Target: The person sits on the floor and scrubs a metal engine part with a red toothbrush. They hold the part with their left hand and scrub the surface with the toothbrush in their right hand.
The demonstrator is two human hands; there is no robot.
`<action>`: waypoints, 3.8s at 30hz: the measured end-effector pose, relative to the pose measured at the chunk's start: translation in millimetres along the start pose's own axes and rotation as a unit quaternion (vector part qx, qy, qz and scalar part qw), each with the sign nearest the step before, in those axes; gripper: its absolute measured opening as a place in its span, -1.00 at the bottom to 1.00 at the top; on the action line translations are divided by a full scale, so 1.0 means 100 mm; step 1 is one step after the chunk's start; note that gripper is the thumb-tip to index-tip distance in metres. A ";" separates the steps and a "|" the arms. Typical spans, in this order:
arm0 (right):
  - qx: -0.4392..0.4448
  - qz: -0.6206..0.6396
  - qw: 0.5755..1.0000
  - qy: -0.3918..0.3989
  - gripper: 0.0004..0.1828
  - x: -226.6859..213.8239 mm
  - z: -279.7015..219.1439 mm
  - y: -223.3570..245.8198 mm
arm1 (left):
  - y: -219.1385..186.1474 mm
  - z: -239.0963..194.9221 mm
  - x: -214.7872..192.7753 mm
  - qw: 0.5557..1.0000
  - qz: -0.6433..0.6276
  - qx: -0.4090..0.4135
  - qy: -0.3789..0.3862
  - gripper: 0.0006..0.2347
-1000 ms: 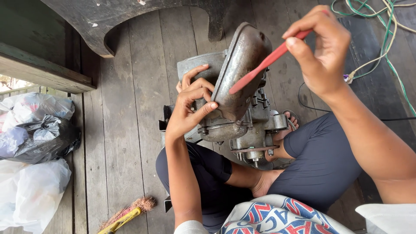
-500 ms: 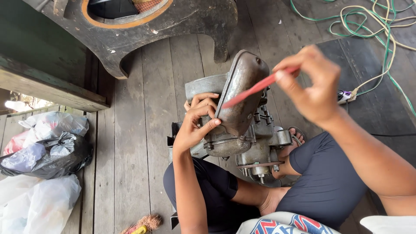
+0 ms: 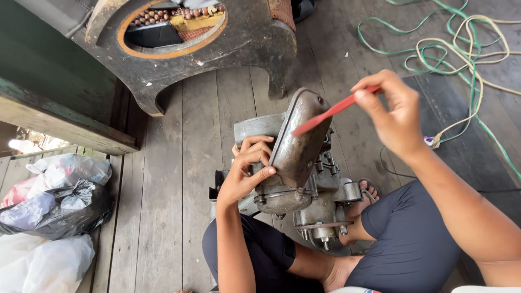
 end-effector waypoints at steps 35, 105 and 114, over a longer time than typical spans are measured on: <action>-0.014 -0.040 0.991 0.124 -0.90 0.24 -0.08 0.25 | -0.16 0.03 0.03 0.999 0.007 -0.054 -0.008 -0.81; -0.002 -0.004 0.998 0.058 -0.91 0.11 -0.01 0.20 | -0.02 -0.03 0.01 0.997 0.037 -0.063 -0.023 -0.83; 0.026 0.008 1.000 0.012 -0.92 -0.08 0.04 -0.07 | -0.17 0.05 -0.01 0.995 -0.038 -0.057 -0.078 -0.79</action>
Point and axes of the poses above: each hand's wrist, its own z-axis towards the middle knuckle, its own x-axis out of the palm, y = z × x, the point moved 5 cm from there along z, towards the middle knuckle, and after that the axes turned 15 degrees about -y, right-handed, at the moved point
